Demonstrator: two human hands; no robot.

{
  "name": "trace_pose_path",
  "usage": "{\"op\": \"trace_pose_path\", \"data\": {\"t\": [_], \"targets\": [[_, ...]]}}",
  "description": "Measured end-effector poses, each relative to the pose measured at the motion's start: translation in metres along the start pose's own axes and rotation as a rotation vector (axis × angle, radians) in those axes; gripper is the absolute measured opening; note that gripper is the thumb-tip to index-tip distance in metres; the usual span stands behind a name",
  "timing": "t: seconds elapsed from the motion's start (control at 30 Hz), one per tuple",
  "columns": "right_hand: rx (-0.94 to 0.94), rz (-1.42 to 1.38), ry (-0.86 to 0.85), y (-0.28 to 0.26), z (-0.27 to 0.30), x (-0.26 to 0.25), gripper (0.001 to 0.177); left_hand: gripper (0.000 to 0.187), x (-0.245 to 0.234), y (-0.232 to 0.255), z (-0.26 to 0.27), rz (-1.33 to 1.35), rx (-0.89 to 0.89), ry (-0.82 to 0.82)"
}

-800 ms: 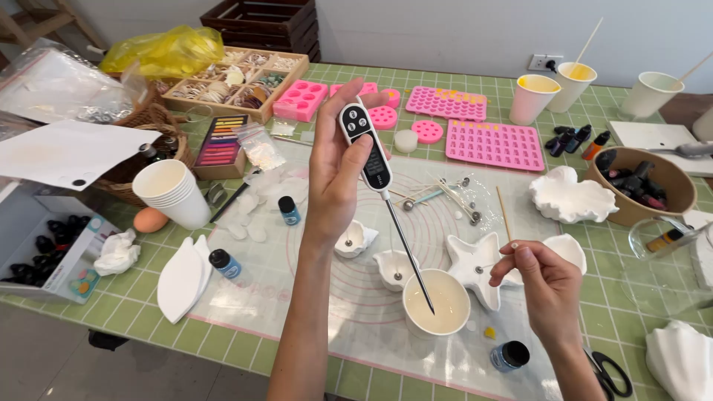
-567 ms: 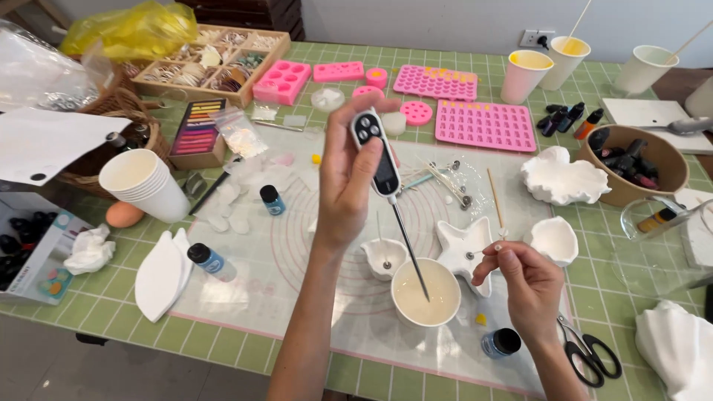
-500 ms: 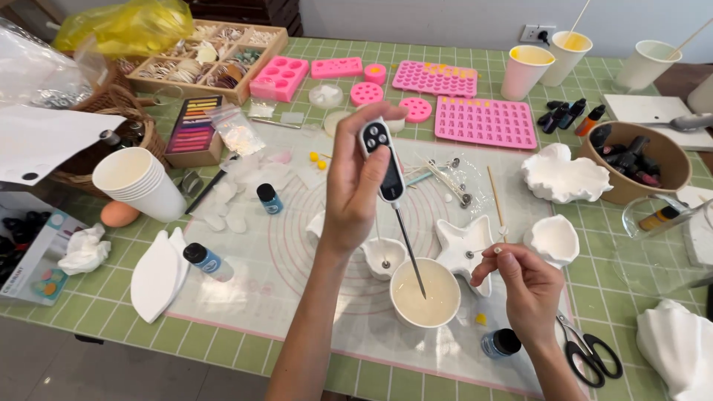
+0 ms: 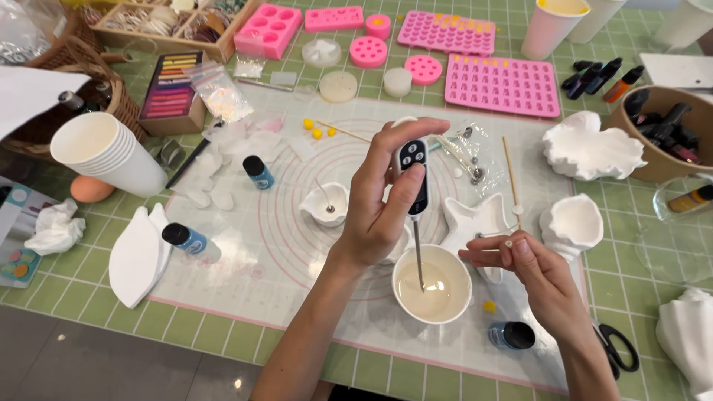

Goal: The recorder measures the temperature of melted wax, cleans a digital thermometer, and adds blue dye to a cup of wax.

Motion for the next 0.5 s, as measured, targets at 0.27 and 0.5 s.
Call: {"op": "trace_pose_path", "data": {"t": [0.27, 0.5], "targets": [[0.18, 0.152, -0.113, 0.01, -0.002, 0.013, 0.051, 0.033, 0.0, -0.001, 0.004, 0.008, 0.031, -0.026], [0.242, 0.157, -0.113, 0.029, -0.003, 0.004, 0.053, 0.031, 0.001, 0.001, 0.006, 0.011, 0.051, -0.041]]}}
Point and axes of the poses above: each hand's wrist, its own z-axis away from the middle knuckle, its own x-axis out of the palm, y = z × x, the point moved 4 cm from there along -z, towards the middle knuckle, and after that the axes turned 12 degrees about x, right-handed, at the moved point
